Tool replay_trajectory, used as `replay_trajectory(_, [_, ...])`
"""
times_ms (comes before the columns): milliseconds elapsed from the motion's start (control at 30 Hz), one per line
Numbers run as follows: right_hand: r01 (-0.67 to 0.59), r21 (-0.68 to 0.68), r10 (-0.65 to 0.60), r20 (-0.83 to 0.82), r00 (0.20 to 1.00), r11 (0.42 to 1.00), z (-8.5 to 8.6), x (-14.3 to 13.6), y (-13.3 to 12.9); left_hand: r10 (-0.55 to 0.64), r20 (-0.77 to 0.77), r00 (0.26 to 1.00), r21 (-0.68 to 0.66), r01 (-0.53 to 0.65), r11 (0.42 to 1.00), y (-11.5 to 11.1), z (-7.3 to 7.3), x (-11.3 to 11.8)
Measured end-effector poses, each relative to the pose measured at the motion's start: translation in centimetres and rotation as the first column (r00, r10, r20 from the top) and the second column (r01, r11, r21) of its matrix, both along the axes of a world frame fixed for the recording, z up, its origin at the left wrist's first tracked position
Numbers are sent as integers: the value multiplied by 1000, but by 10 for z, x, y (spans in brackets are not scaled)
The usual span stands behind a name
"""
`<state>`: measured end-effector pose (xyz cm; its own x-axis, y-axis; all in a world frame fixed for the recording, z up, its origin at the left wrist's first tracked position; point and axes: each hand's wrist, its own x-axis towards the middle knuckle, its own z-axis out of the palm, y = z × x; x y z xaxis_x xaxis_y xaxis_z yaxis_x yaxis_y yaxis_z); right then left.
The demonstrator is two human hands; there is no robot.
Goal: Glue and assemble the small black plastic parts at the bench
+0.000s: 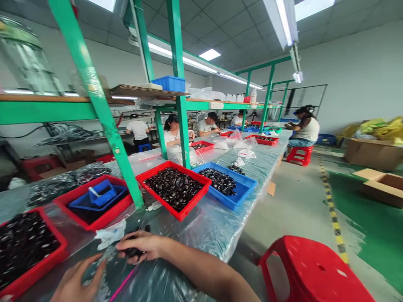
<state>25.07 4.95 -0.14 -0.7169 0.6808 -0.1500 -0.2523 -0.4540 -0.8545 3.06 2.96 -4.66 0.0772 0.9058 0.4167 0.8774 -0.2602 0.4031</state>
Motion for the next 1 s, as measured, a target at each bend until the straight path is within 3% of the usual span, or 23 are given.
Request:
replay_trajectory(100, [131,52,-133,27,991,990,8,4,5,44,-34,998,-100,-47,994,-7,2,-5])
replay_trajectory(167, [204,167,-224,112,968,965,17,11,9,70,-91,993,-157,-84,984,-10,1,-6])
replay_trajectory(233, [144,383,-272,304,913,912,29,24,10,78,-135,988,-208,-105,972,-12,1,-6])
replay_trajectory(267, [42,508,-294,427,855,861,34,31,9,78,-148,986,-232,-111,966,-13,1,-7])
replay_trajectory(333, [-266,673,-382,651,655,690,44,47,5,66,-154,986,-280,-108,954,-13,3,-8])
replay_trajectory(400, [-562,649,-516,756,401,513,49,58,-2,38,-151,988,-325,-86,942,-12,5,-9])
replay_trajectory(433, [-668,585,-570,771,282,460,50,62,-5,23,-150,988,-336,-73,939,-11,6,-9])
replay_trajectory(500, [-795,439,-617,780,105,419,48,65,-12,-6,-151,988,-329,-45,943,-12,7,-8])
replay_trajectory(567, [-843,342,-632,775,3,415,43,64,-19,-21,-160,987,-300,-28,953,-15,9,-6])
replay_trajectory(667, [-864,316,-668,744,-30,391,36,60,-27,-14,-169,986,-257,-30,966,-19,11,-5])
replay_trajectory(833, [-864,351,-698,716,-1,361,34,52,-31,23,-184,983,-229,-66,971,-16,8,-7])
replay_trajectory(1000, [-869,362,-711,703,17,337,33,43,-30,-15,-158,987,-197,-16,980,-13,4,-9])
